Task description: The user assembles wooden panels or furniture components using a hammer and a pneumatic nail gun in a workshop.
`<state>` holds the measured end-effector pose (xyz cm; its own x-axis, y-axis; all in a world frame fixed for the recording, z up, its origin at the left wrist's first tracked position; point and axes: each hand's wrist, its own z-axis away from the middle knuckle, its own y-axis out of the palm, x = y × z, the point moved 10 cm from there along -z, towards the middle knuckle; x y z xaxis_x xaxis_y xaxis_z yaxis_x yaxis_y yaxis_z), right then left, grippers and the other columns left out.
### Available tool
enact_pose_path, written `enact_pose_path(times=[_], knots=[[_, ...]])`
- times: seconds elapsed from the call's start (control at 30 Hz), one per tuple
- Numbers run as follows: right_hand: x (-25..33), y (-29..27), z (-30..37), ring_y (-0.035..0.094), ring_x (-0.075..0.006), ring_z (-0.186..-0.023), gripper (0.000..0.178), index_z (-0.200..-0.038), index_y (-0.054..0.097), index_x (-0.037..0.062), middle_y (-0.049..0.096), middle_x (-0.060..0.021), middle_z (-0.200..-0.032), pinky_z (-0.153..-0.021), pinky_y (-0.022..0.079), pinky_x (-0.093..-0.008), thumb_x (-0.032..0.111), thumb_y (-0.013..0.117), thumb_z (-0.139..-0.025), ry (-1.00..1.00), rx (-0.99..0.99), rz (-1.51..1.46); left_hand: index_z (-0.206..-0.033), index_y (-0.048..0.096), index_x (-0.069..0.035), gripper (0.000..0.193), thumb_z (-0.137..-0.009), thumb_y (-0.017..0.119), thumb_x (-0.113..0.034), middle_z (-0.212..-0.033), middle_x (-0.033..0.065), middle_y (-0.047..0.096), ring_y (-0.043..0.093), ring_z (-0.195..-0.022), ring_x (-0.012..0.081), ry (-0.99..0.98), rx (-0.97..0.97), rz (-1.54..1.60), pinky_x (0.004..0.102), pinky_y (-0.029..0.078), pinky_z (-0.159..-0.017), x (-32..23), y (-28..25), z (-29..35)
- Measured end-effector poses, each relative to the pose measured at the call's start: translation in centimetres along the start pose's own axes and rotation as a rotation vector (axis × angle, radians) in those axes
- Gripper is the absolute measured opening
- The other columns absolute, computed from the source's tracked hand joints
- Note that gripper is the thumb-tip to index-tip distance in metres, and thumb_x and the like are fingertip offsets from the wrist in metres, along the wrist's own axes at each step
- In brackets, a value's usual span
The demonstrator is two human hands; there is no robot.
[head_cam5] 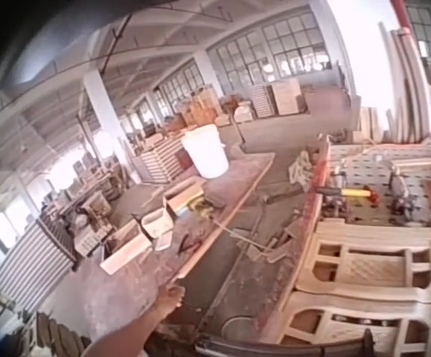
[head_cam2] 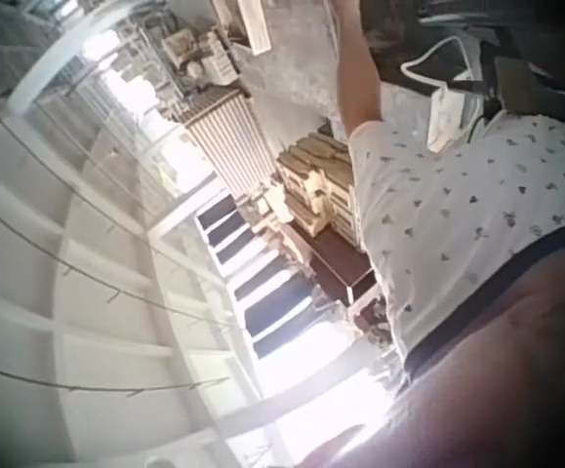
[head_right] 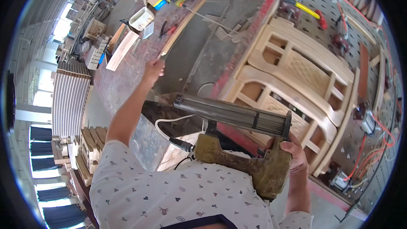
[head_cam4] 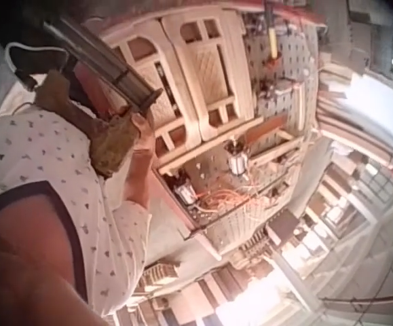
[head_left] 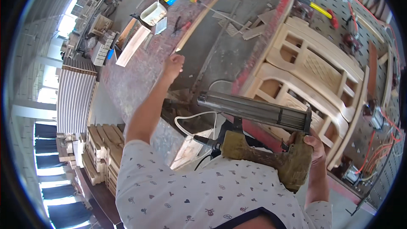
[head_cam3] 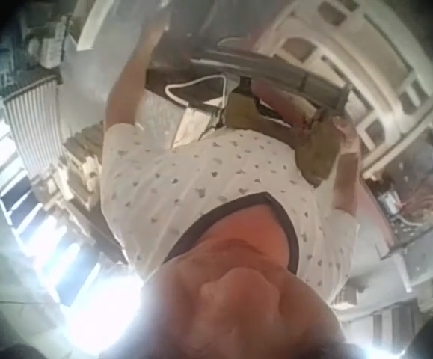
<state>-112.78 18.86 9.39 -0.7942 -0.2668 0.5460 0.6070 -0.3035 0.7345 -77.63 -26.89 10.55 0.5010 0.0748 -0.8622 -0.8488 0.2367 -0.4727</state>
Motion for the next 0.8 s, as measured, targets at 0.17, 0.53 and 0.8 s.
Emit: enact_pose_path(times=[0.17,0.53,0.8], knots=[[-3.6,3.0,-8.6,0.066,-0.0316,-0.079,0.057,-0.124,0.05,-0.0075,0.067,-0.0242,-0.092,-0.071,0.053,-0.0359,0.019,0.061,-0.075,0.077,-0.114,-0.064,-0.087,0.073,-0.004,0.019,-0.077,0.066,-0.018,-0.069,0.0084,0.067,0.062,-0.064,0.0205,0.103,-0.179,-0.66,0.0349,0.049,-0.056,3.0,-6.4,-17.6],[-5.7,8.7,-18.4,0.068,-0.0334,-0.08,0.058,-0.126,0.049,-0.0072,0.068,-0.0237,-0.09,-0.069,0.054,-0.0347,0.016,0.062,-0.074,0.18,-0.27,-0.024,-0.116,0.066,-0.012,0.045,-0.081,0.065,-0.041,-0.091,0.0137,0.068,0.065,-0.084,0.0358,0.15,-0.236,-0.947,0.044,0.052,-0.075,21.7,-23.8,-38.3],[-6.3,10.9,-22.3,0.067,-0.0318,-0.077,0.057,-0.125,0.05,-0.0065,0.068,-0.0228,-0.09,-0.07,0.054,-0.0353,0.014,0.061,-0.073,0.224,-0.327,-0.018,-0.119,0.067,-0.016,0.044,-0.082,0.067,-0.042,-0.096,0.013,0.069,0.066,-0.093,0.036,0.04,-0.153,-1.053,0.0423,0.052,-0.083,22.3,-25.0,-39.0]])
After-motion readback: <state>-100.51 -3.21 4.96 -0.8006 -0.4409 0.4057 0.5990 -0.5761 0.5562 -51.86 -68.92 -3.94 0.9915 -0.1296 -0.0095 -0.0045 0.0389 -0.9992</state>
